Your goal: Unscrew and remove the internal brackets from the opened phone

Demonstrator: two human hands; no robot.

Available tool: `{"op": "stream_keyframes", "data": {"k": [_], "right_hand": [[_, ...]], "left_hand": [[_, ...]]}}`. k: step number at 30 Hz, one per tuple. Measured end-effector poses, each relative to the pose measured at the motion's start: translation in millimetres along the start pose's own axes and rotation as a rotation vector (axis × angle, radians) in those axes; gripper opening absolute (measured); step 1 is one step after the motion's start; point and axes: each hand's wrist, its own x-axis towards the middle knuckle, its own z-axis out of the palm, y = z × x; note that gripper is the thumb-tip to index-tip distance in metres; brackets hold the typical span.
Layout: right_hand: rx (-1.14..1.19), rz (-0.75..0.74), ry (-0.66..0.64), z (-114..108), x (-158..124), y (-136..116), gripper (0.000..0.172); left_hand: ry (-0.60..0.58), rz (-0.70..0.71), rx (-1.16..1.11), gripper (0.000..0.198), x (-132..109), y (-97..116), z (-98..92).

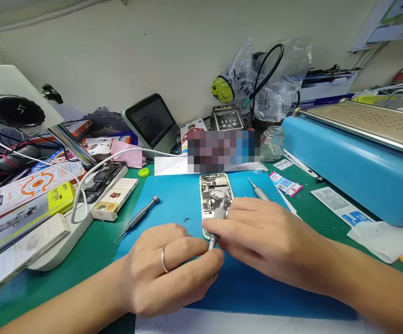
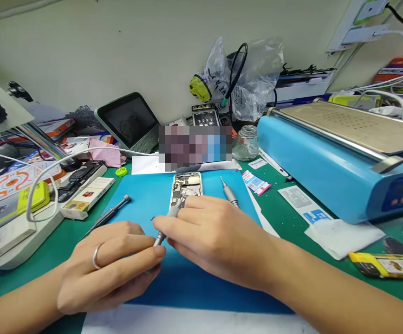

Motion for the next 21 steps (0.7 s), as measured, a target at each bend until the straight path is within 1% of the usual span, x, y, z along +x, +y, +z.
{"op": "stream_keyframes", "data": {"k": [2,4,7,10,12,13,14,15,18,21], "right_hand": [[-0.028,-0.001,-0.01,-2.0,1.7,-1.2,0.024],[-0.033,0.007,-0.018,-3.6,2.8,-2.4,0.025],[-0.033,0.002,-0.02,-4.3,2.7,-2.0,0.023],[-0.01,0.019,0.001,-6.7,0.6,5.6,0.021],[-0.011,0.103,0.038,-12.2,-1.4,15.4,0.023],[-0.032,0.181,0.061,-16.1,-2.3,21.0,0.023],[-0.071,0.267,0.121,-20.4,-3.1,26.7,0.022],[-0.112,0.344,0.154,-24.7,-3.6,32.1,0.02],[-0.147,0.478,0.139,-33.7,-3.7,44.2,0.018],[-0.139,0.606,0.069,-34.9,-3.0,49.1,0.029]], "left_hand": [[-0.021,0.016,-0.026,0.018,-0.8,-0.5,0.7],[0.009,0.017,-0.056,0.018,-2.4,-1.4,2.7],[0.038,0.001,-0.072,0.017,-4.0,-1.8,3.0],[0.048,-0.061,-0.036,0.013,-4.5,-1.3,-3.4],[0.098,-0.154,0.012,0.013,-5.6,-2.5,-9.0],[0.125,-0.201,0.038,0.014,-6.7,-4.1,-11.5],[0.149,-0.242,0.06,0.015,-8.1,-6.6,-13.6],[0.173,-0.275,0.082,0.017,-9.6,-9.8,-15.2],[0.223,-0.349,0.146,0.017,-14.3,-23.6,-17.9],[0.231,-0.411,0.206,0.008,-17.9,-39.3,-19.3]]}}
